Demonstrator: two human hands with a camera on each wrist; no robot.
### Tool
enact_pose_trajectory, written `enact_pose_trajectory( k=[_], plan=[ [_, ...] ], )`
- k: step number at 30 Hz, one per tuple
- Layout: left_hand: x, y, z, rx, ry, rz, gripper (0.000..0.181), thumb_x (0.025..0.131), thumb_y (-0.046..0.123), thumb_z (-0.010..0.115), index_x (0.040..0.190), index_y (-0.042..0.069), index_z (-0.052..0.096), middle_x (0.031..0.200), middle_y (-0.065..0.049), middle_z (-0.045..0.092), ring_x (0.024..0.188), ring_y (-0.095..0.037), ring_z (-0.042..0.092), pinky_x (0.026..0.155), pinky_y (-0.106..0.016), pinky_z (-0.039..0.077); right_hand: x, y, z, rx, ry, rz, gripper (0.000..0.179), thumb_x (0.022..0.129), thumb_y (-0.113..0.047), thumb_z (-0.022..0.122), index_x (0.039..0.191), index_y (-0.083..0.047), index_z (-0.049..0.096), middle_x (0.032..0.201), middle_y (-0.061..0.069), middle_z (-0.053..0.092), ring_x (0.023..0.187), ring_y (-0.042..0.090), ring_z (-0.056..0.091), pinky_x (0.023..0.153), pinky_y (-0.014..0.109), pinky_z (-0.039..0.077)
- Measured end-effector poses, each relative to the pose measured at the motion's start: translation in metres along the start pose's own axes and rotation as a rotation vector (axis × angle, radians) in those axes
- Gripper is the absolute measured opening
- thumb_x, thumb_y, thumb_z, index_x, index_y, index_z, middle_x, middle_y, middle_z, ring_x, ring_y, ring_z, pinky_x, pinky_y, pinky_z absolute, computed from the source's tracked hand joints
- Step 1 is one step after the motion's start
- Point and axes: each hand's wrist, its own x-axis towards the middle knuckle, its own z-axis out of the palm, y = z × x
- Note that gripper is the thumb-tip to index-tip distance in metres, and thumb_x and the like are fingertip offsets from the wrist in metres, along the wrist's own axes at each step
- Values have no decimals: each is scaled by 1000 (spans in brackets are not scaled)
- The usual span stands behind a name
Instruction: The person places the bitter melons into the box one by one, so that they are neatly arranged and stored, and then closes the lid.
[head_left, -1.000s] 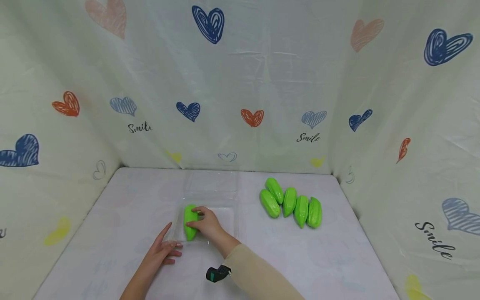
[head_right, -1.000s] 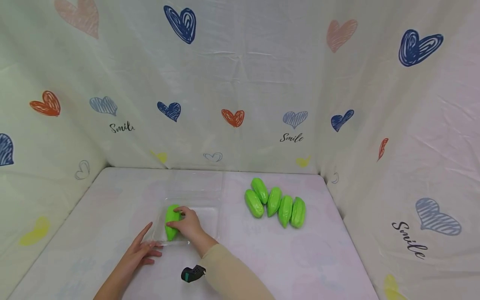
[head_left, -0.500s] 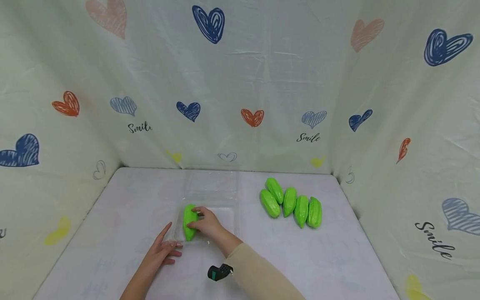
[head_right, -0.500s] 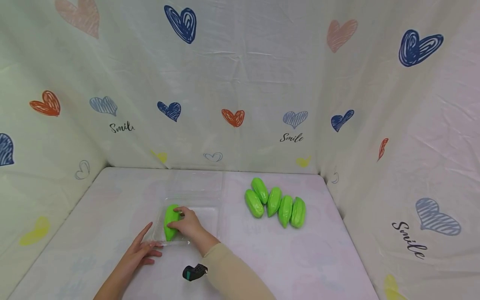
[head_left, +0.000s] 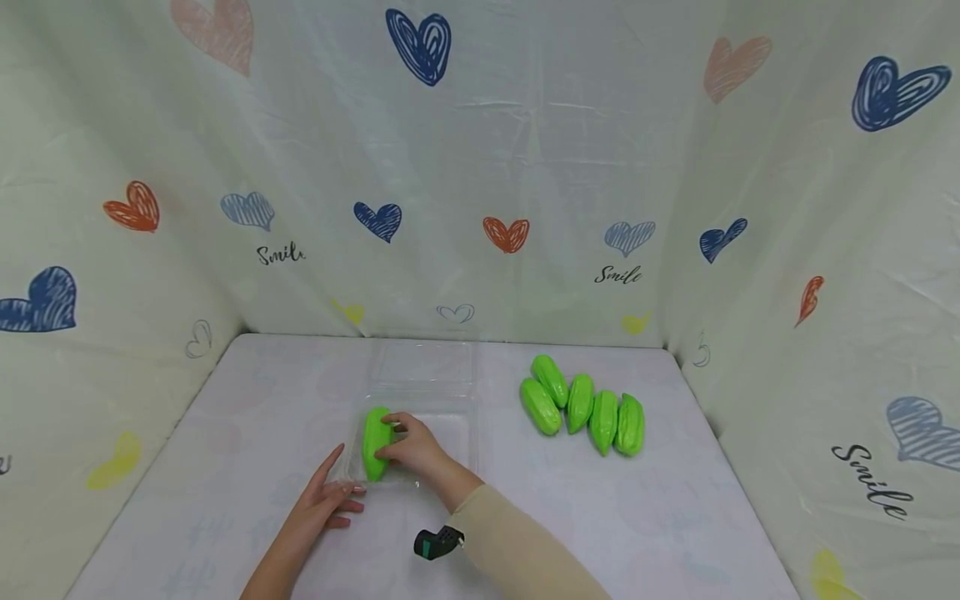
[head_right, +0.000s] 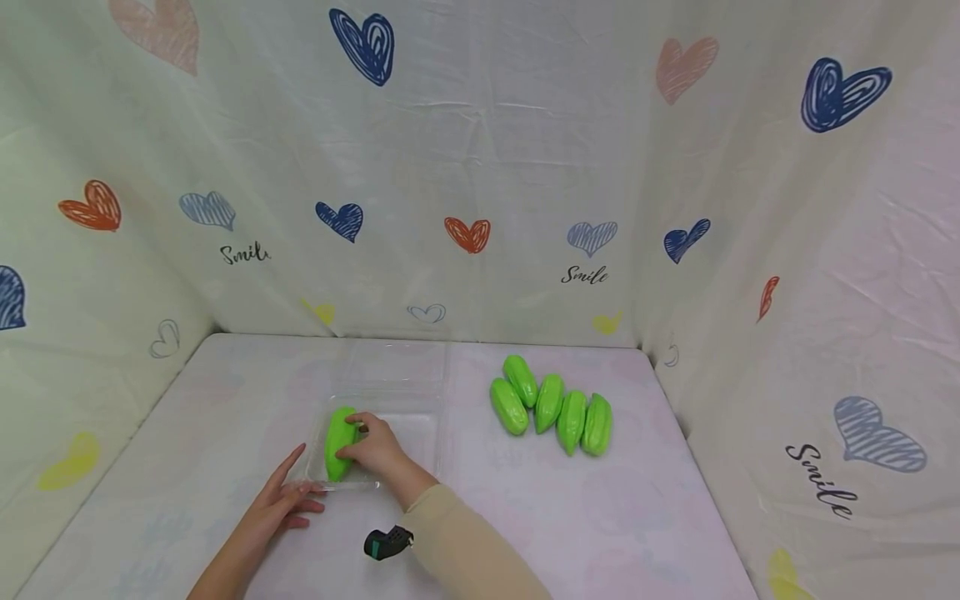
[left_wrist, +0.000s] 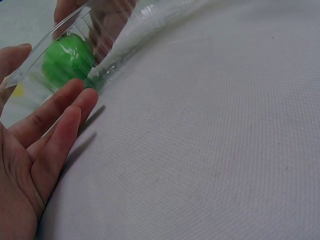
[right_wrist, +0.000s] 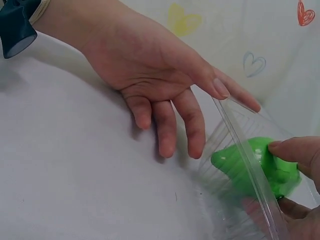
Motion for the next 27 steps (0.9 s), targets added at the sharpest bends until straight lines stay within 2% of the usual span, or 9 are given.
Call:
enact_pose_trajectory(
  k=[10, 16, 27],
  plan=[
    [0, 0, 1, 21, 10, -11, 74, 98, 16, 57, 157, 22, 14, 107, -18, 68, 85, -27, 69, 65, -36, 55, 2, -1, 5, -40, 29, 3, 54, 73, -4, 84, 121, -13, 59, 105, 7, 56, 85, 17, 57, 70, 30, 54],
    [0, -1, 2, 33, 23, -20, 74, 97, 16, 57, 157, 22, 14, 106, -17, 69, 84, -27, 69, 65, -35, 55, 5, 1, 7, -113, 35, 4, 55, 72, -7, 86, 118, -16, 59, 105, 5, 52, 90, 17, 54, 74, 31, 52],
    [1, -3, 2, 20, 26, -11, 74, 98, 13, 56, 157, 22, 13, 106, -18, 69, 83, -26, 70, 63, -35, 55, 5, 0, 7, -185, 23, -35, 57, 72, -11, 87, 120, -15, 58, 104, 5, 50, 90, 16, 53, 72, 29, 50]
  ],
)
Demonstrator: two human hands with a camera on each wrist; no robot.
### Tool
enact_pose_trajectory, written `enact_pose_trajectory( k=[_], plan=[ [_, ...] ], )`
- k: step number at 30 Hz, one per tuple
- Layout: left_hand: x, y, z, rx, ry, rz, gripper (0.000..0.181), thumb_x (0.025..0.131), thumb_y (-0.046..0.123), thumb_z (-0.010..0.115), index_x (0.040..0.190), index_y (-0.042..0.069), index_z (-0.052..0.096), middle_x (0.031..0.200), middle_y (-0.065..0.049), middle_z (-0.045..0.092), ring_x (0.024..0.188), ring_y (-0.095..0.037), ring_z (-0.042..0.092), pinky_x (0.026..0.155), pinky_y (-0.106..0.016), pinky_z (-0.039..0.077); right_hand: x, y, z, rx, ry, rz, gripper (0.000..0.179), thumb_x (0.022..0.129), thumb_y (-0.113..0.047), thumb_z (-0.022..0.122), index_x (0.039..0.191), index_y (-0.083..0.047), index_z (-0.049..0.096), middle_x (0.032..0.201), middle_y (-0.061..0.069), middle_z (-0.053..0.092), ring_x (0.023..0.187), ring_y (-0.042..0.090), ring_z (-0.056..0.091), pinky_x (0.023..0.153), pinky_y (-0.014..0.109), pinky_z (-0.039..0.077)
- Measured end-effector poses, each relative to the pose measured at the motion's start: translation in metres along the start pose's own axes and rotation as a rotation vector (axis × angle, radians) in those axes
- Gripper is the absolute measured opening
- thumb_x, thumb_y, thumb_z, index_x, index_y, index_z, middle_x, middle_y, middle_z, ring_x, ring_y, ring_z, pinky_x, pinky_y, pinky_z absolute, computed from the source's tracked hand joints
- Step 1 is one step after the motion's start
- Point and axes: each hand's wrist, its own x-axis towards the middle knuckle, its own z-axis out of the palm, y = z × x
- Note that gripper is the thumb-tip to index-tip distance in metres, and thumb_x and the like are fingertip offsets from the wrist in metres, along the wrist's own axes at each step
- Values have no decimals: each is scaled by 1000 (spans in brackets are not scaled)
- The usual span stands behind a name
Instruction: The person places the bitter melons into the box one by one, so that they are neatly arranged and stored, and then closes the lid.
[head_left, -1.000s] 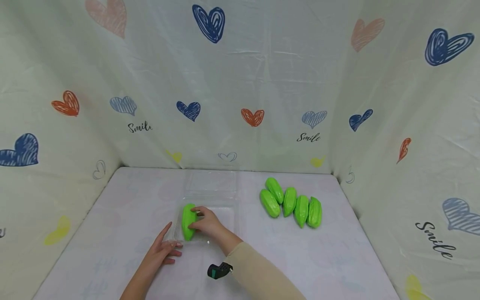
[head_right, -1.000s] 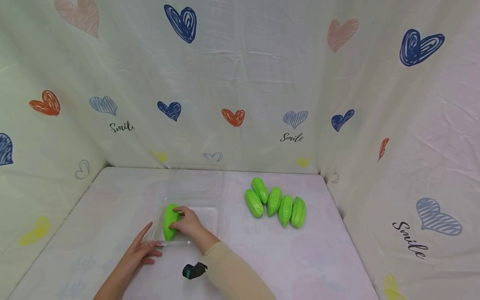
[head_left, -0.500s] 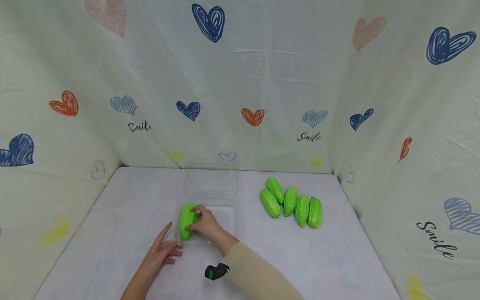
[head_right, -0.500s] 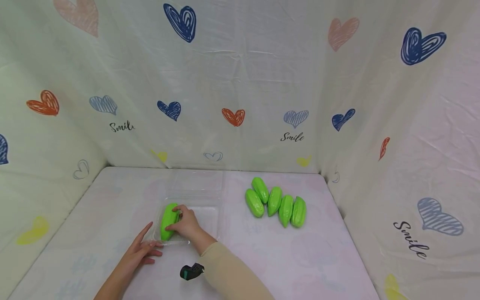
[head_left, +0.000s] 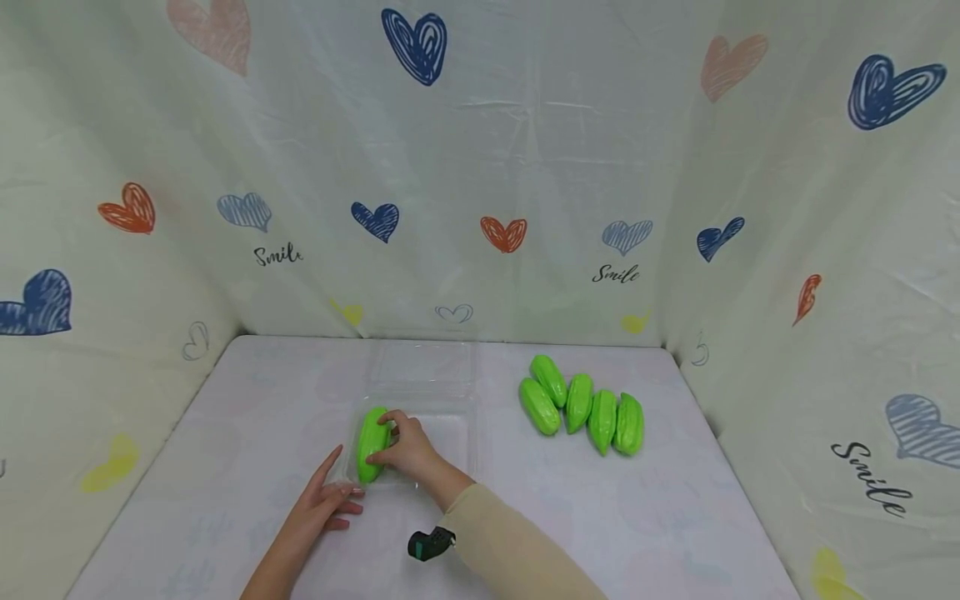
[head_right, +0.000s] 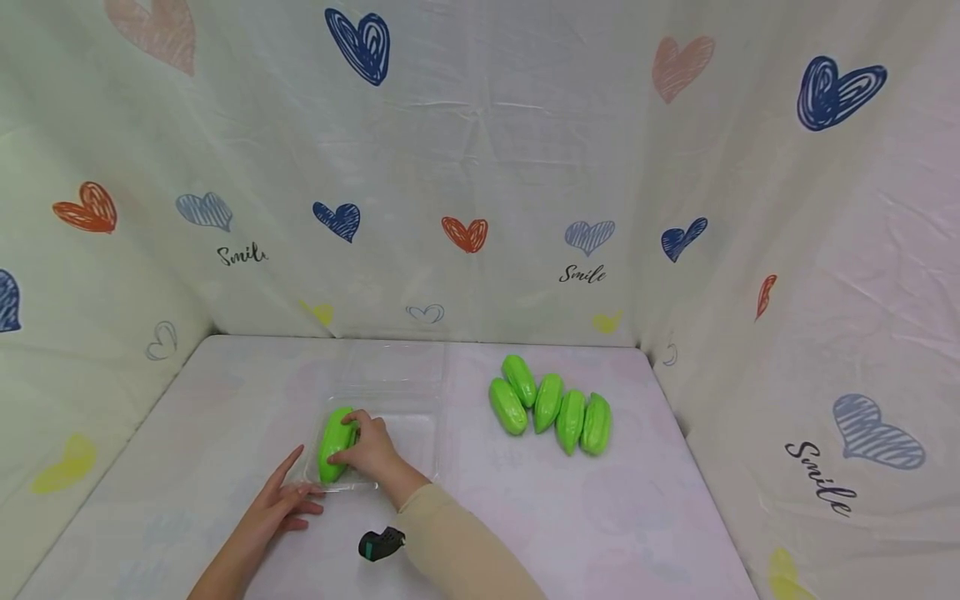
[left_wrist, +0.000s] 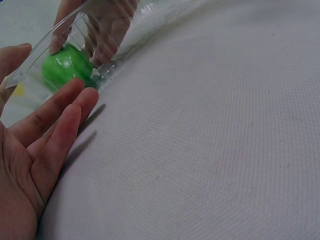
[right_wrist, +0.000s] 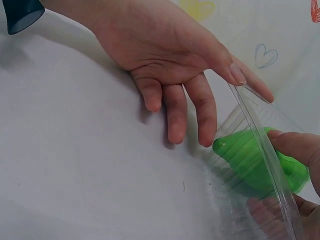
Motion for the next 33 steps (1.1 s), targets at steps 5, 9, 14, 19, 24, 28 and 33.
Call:
enact_pose_trajectory(
  k=[5, 9, 14, 19, 24, 28, 33],
  plan=[
    [1, 1, 1, 4, 0, 0, 74, 98, 13, 56, 157, 22, 13, 106, -18, 69, 83, -26, 70, 64, -36, 55, -2, -1, -4, -12, -2, -6, 57, 73, -12, 87, 121, -15, 58, 107, 6, 51, 93, 19, 55, 73, 31, 51],
    [1, 3, 3, 8, 11, 2, 73, 97, 14, 57, 157, 22, 15, 105, -17, 69, 83, -26, 70, 64, -35, 55, -4, -2, -7, -15, -6, -14, 56, 73, -12, 87, 122, -15, 58, 109, 5, 52, 99, 21, 56, 79, 32, 51],
    [1, 5, 3, 11, 10, 2, 74, 97, 16, 57, 157, 23, 15, 105, -17, 69, 83, -25, 69, 64, -35, 55, -5, 0, -13, -31, -6, -15, 56, 74, -17, 87, 123, -18, 59, 113, 5, 53, 100, 21, 57, 78, 32, 51],
    [-2, 6, 1, -14, -15, 41, 72, 98, 13, 56, 157, 17, 15, 104, -17, 69, 82, -22, 69, 65, -34, 54, -7, 1, -22, -33, 4, -33, 56, 75, -18, 86, 125, -17, 60, 117, 8, 57, 96, 22, 60, 73, 31, 52],
    [-4, 5, -1, -28, -20, 72, 68, 99, 9, 53, 156, 15, 15, 102, -16, 69, 80, -18, 69, 64, -33, 54, -13, -5, -36, -8, -13, -89, 53, 77, -16, 83, 126, -13, 63, 120, 12, 60, 95, 22, 60, 72, 29, 51],
    [-5, 5, 0, -19, -11, 44, 70, 99, 10, 54, 156, 15, 15, 103, -18, 69, 81, -21, 68, 65, -34, 54, -20, -8, -50, 5, -27, -121, 54, 80, -18, 81, 130, -11, 61, 122, 13, 60, 99, 22, 60, 75, 29, 50],
    [-6, 3, 0, -1, -5, -11, 73, 98, 15, 56, 157, 18, 14, 106, -18, 68, 86, -25, 68, 68, -36, 54, -30, -7, -71, 29, -27, -155, 54, 83, -20, 78, 132, -11, 59, 125, 13, 59, 104, 25, 58, 77, 30, 50]
  ],
)
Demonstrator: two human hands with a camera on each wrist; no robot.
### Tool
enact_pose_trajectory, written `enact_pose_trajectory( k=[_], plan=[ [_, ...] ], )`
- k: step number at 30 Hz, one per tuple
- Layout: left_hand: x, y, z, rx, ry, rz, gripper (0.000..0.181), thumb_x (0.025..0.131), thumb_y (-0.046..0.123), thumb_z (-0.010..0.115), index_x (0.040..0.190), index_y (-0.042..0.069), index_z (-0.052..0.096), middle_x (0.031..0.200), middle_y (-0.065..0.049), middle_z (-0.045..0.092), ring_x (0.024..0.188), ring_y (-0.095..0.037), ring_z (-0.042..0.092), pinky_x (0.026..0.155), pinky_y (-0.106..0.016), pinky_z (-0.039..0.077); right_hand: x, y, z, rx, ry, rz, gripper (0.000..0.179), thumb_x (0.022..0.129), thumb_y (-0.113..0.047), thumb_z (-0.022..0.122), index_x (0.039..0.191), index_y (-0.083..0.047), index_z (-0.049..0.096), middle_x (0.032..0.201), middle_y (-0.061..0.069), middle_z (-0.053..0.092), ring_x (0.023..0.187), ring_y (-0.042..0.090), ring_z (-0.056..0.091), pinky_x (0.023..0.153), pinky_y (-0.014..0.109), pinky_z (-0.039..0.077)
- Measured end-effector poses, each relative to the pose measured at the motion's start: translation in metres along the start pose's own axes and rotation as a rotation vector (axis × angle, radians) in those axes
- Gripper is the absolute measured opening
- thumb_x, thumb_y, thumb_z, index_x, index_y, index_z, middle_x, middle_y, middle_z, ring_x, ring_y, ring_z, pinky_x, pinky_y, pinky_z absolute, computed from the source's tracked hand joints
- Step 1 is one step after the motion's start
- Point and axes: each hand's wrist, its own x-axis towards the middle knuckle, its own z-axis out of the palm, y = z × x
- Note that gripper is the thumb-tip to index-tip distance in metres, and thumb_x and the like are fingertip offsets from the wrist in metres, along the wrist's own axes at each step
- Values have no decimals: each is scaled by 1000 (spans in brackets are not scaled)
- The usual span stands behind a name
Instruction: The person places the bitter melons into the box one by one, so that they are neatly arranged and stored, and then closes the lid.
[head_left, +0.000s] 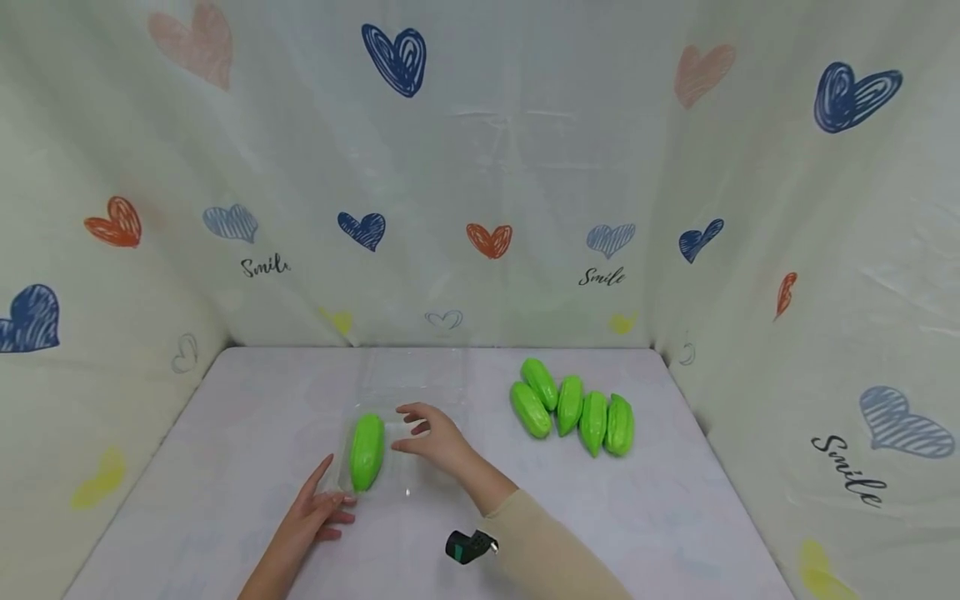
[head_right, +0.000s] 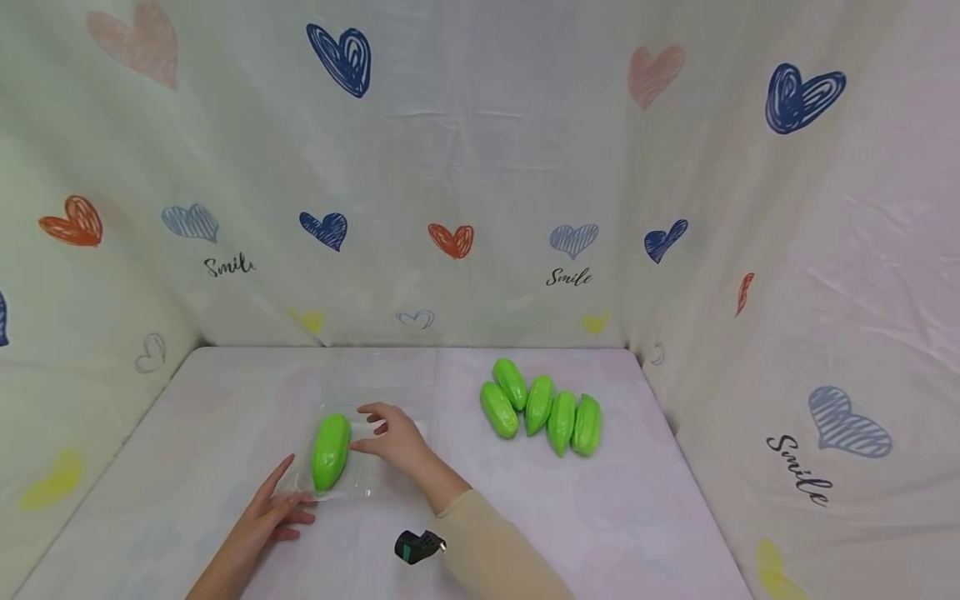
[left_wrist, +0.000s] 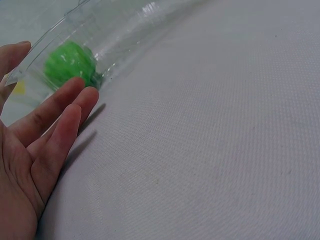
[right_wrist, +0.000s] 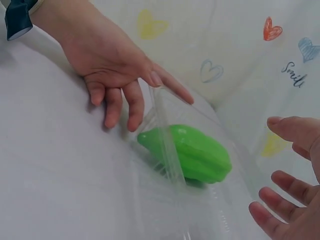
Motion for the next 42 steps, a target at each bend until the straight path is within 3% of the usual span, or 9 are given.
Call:
enact_pose_trajectory(
  k=[9, 16, 22, 31, 42],
  plan=[
    [-1, -2, -2, -10, -2, 18, 72, 98, 21, 58, 157, 22, 16, 108, -17, 68, 87, -25, 68, 70, -36, 53, -13, 6, -35, -19, 50, -27, 52, 84, -22, 78, 133, -15, 58, 121, 4, 59, 105, 22, 56, 80, 35, 50],
    [-3, -2, -1, 17, 4, -19, 75, 98, 27, 59, 157, 25, 14, 110, -15, 68, 90, -26, 67, 71, -36, 53, -22, 17, -58, -34, 65, -44, 53, 85, -18, 77, 134, -13, 57, 125, 9, 58, 106, 24, 56, 81, 38, 50],
    [-2, -1, 0, 17, 2, -1, 73, 99, 27, 58, 157, 25, 14, 110, -16, 67, 90, -25, 67, 71, -36, 53, -28, 22, -73, -59, 92, -36, 54, 86, -17, 76, 135, -13, 56, 125, 9, 58, 107, 24, 56, 81, 36, 51],
    [1, -1, 0, 18, 12, -21, 73, 98, 28, 58, 157, 25, 14, 109, -15, 68, 91, -24, 67, 72, -36, 54, -34, 32, -92, -55, 100, -60, 55, 85, -11, 76, 136, -5, 53, 127, 18, 55, 109, 37, 54, 81, 41, 51],
    [1, -1, 1, -12, 19, -8, 72, 98, 23, 58, 157, 23, 17, 107, -16, 68, 88, -24, 68, 70, -36, 54, -41, 63, -116, -69, 226, -26, 53, 83, -10, 77, 132, -5, 58, 123, 18, 58, 104, 31, 56, 85, 42, 49]
  ],
)
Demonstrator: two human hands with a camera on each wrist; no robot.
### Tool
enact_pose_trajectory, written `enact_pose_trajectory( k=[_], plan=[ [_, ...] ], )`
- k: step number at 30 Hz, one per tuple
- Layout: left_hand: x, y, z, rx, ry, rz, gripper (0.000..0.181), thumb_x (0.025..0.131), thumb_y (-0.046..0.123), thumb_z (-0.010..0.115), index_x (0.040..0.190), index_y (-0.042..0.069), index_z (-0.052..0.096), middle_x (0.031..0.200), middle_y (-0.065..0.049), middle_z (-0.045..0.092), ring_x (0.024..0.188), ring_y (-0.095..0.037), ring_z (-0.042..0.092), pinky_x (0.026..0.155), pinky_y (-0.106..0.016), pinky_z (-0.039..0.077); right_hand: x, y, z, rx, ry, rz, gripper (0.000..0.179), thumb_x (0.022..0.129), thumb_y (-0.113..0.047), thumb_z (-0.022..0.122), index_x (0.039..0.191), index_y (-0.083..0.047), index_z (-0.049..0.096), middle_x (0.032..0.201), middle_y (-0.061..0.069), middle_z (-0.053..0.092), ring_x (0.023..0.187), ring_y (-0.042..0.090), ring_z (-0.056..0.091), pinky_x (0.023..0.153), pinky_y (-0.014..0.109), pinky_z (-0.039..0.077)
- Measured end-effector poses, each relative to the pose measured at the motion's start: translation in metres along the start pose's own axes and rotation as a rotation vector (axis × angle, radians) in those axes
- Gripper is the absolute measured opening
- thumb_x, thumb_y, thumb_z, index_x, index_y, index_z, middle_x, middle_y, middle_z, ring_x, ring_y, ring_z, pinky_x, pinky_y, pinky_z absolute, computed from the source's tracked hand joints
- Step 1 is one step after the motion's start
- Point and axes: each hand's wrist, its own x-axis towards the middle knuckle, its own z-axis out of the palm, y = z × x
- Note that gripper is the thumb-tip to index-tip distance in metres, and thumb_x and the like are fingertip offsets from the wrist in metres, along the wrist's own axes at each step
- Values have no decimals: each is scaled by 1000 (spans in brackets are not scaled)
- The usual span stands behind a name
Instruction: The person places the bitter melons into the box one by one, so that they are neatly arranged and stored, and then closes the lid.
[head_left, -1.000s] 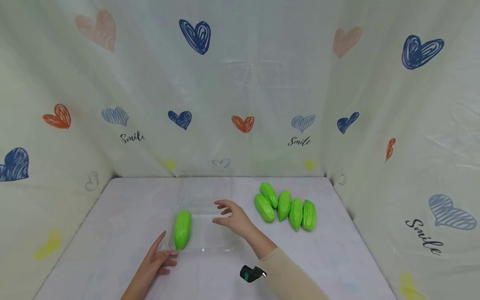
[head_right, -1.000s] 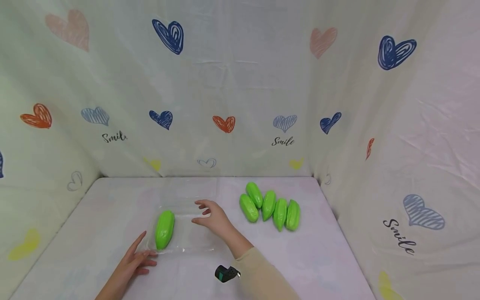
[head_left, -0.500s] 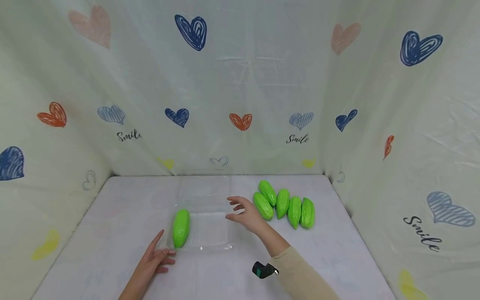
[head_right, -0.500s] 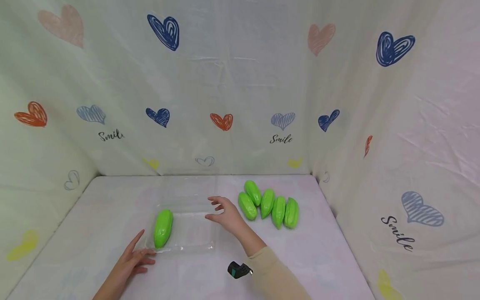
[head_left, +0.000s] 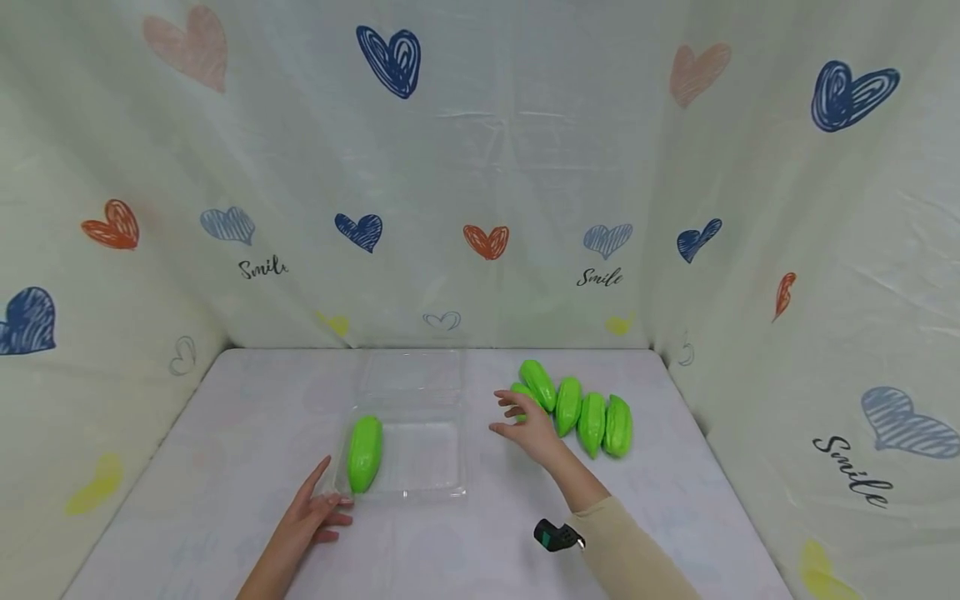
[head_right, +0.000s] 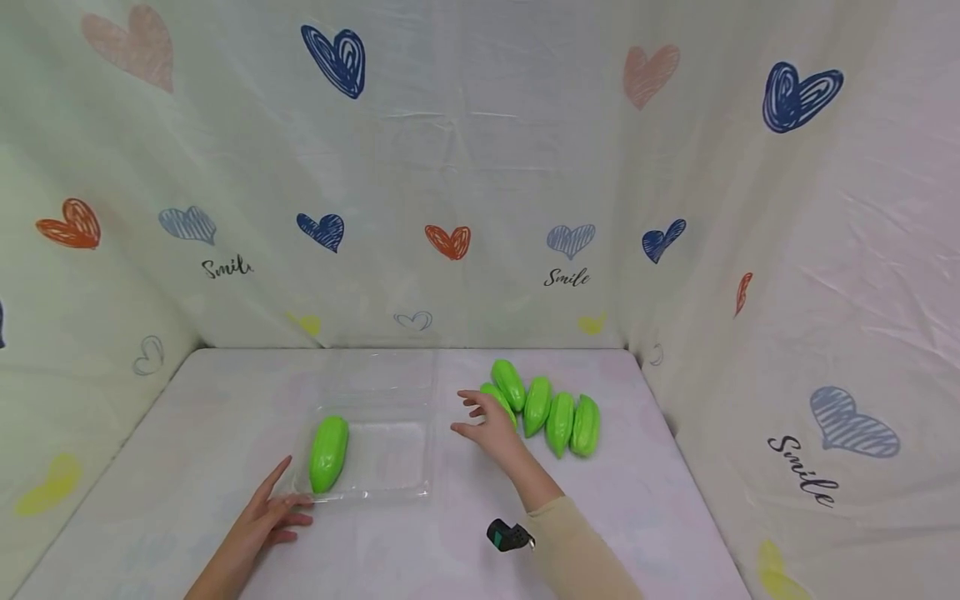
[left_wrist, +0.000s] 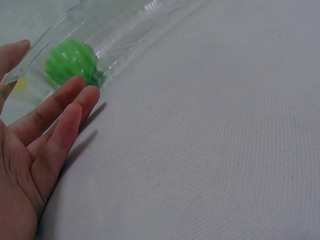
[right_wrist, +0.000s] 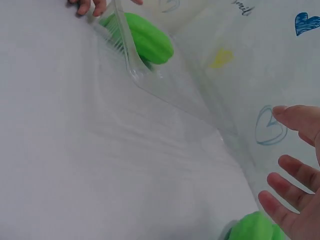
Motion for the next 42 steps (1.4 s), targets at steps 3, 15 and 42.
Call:
enact_pose_trajectory(
  k=[3, 15, 42],
  plan=[
    [0, 0, 0, 3, -4, 8, 72, 98, 22, 57, 157, 22, 16, 107, -17, 68, 87, -24, 68, 69, -36, 54, -1, 5, -6, 4, 34, 10, 53, 82, -9, 77, 131, -4, 58, 123, 18, 58, 105, 35, 57, 86, 45, 49],
    [-3, 3, 0, 11, -15, 7, 71, 99, 20, 56, 157, 20, 14, 107, -17, 68, 88, -24, 68, 70, -36, 54, 0, 24, -25, -101, 112, 85, 54, 83, -7, 77, 133, -4, 57, 125, 18, 57, 108, 34, 55, 83, 46, 49],
    [-1, 0, -1, 7, -21, -10, 72, 100, 20, 55, 158, 22, 13, 108, -17, 68, 89, -23, 68, 70, -36, 54, 19, 48, -43, -298, 0, 123, 53, 82, -13, 79, 130, -3, 60, 122, 15, 56, 107, 30, 54, 89, 48, 46]
  ],
)
